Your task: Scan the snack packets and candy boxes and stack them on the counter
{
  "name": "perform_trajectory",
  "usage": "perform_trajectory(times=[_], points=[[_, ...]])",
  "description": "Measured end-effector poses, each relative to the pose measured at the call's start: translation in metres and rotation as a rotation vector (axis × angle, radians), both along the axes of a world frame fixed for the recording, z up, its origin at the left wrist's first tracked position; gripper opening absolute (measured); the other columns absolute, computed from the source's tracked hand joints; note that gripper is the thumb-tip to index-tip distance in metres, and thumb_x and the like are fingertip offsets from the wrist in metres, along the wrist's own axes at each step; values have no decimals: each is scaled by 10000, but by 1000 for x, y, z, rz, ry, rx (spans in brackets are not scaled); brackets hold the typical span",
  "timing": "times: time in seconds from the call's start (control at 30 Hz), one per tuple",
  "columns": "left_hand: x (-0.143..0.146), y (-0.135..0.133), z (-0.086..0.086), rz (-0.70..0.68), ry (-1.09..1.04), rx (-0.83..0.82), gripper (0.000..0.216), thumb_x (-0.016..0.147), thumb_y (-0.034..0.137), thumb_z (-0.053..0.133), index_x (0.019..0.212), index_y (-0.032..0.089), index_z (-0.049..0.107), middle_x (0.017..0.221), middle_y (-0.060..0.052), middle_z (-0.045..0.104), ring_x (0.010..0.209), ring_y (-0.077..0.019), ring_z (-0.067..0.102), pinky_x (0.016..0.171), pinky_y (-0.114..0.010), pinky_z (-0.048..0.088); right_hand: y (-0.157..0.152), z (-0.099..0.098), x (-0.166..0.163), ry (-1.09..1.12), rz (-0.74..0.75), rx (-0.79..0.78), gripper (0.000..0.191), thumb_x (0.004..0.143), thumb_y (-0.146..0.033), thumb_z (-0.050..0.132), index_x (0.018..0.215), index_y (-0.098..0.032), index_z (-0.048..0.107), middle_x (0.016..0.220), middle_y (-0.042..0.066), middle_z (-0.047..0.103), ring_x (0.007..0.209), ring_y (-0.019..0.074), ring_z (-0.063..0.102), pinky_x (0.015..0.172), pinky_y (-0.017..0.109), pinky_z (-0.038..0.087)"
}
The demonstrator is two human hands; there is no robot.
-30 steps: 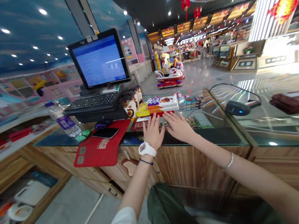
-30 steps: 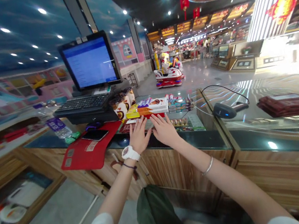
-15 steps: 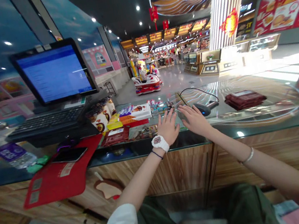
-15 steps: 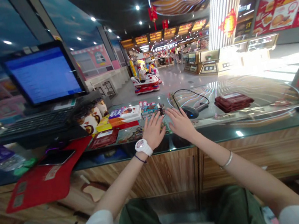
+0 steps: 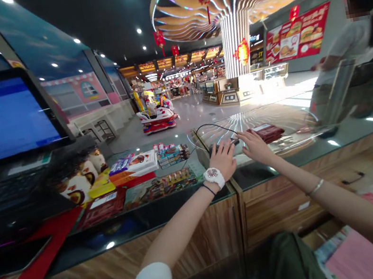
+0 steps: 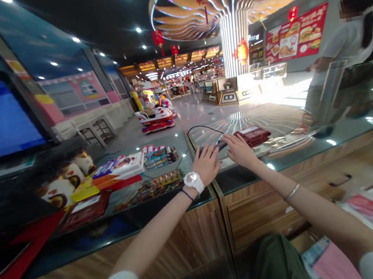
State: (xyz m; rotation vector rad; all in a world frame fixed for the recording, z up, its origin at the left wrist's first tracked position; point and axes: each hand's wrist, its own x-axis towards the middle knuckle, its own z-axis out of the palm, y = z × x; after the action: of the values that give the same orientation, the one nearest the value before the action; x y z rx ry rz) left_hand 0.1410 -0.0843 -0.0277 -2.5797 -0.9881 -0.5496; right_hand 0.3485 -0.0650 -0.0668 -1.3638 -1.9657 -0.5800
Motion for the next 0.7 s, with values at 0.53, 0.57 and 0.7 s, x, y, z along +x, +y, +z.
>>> perform_trajectory(times=[0.53,0.57,0.7], points=[[137,47,-8,-18,-118,-177,616,971,456,407,1503,146,383,1606,-128,329,1478,-301,310,1234,-507,202,16,-13,129,219,-239,-34,535,861,-307,473,1383,-211,537,1518,119,463,1417,332,389,1145,588,311],[143,50,-8,14,-159,-199,650,970,497,397,1517,148,357,1611,-136,316,1482,-307,301,1231,-504,210,19,-14,132,261,-239,-33,523,881,-346,465,1380,-210,541,1513,124,468,1417,333,390,1143,586,315],[157,67,-10,104,-234,-305,814,922,657,403,1549,151,287,1624,-161,273,1504,-341,242,1226,-501,211,29,-20,134,403,-288,-49,548,916,-473,452,1385,-205,545,1500,147,479,1401,364,404,1125,596,329]])
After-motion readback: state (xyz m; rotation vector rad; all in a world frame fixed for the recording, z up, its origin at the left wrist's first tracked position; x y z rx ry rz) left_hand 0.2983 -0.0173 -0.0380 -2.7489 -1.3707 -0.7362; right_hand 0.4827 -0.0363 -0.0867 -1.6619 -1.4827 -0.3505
